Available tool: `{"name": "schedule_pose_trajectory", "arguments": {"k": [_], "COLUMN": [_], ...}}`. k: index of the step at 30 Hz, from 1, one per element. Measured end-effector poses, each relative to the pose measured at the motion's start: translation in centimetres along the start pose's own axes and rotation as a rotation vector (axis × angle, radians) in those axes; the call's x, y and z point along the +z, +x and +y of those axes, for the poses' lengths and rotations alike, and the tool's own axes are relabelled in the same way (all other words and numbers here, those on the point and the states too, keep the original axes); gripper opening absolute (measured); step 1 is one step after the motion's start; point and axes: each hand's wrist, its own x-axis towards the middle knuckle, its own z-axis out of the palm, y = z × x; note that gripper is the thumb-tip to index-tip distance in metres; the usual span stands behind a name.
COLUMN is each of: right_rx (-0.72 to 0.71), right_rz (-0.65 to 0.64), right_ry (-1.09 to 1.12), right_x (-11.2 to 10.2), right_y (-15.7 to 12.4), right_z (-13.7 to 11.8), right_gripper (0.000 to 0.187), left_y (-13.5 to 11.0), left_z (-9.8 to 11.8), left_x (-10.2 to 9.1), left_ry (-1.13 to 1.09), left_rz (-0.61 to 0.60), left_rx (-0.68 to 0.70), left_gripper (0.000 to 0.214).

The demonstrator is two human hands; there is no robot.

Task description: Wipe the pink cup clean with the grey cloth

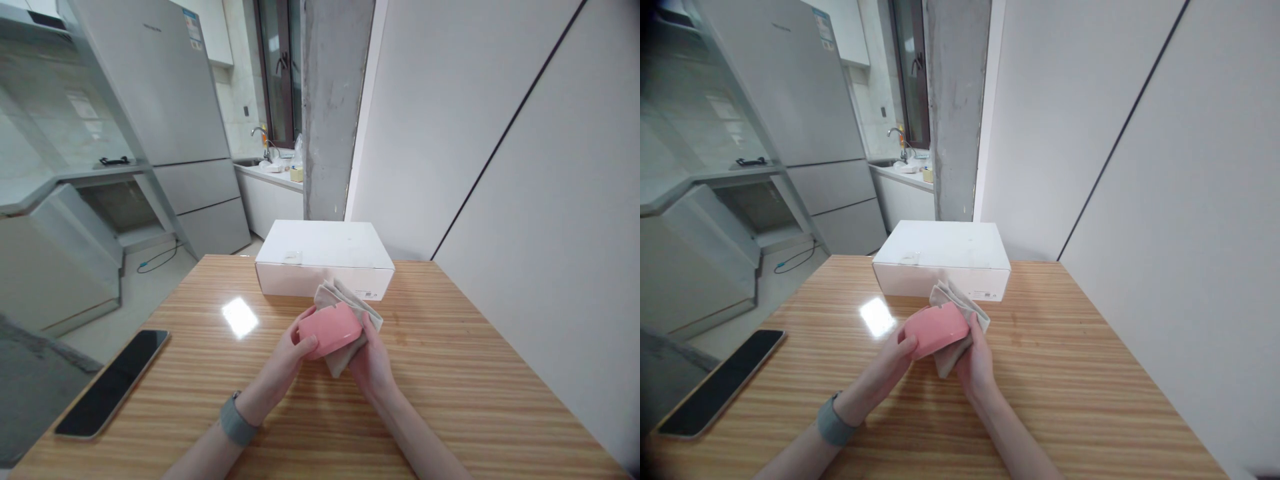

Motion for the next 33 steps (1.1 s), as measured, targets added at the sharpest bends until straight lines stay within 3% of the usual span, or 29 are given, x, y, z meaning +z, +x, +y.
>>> {"name": "schedule_pose_trajectory", "arguments": {"k": [10,14,17,20,23,28,33], "right_rx": [-0.012,-0.145,-0.173,-0.158,-0.14,-0.117,-0.134], "right_rz": [0.022,0.007,0.004,0.031,0.038,0.005,-0.022], "right_ry": [-0.011,-0.114,-0.142,-0.117,-0.074,-0.026,-0.088], "right_x": [-0.1,-0.7,-0.9,-0.8,-0.6,0.0,-0.2], "right_y": [-0.1,0.1,0.3,0.4,0.3,-0.2,-0.4], "right_z": [0.4,0.9,1.3,1.3,0.9,0.7,1.2], "right_gripper": [0.046,0.045,0.044,0.042,0.041,0.039,0.042], "left_y": [-0.4,-0.1,0.2,0.5,0.4,-0.1,-0.1], "left_z": [-0.5,-0.6,-0.7,-0.7,-0.6,-0.1,0.1], "left_x": [1.7,1.0,0.1,-0.2,-0.1,0.4,0.5], "left_ry": [0.203,0.188,0.063,-0.1,-0.116,-0.039,-0.104], "left_rz": [0.124,0.185,0.21,0.154,0.069,0.075,0.085], "left_rx": [0.123,0.071,0.031,-0.034,-0.072,-0.018,0.013], "left_gripper": [0.098,0.105,0.093,0.09,0.093,0.072,0.071]}}
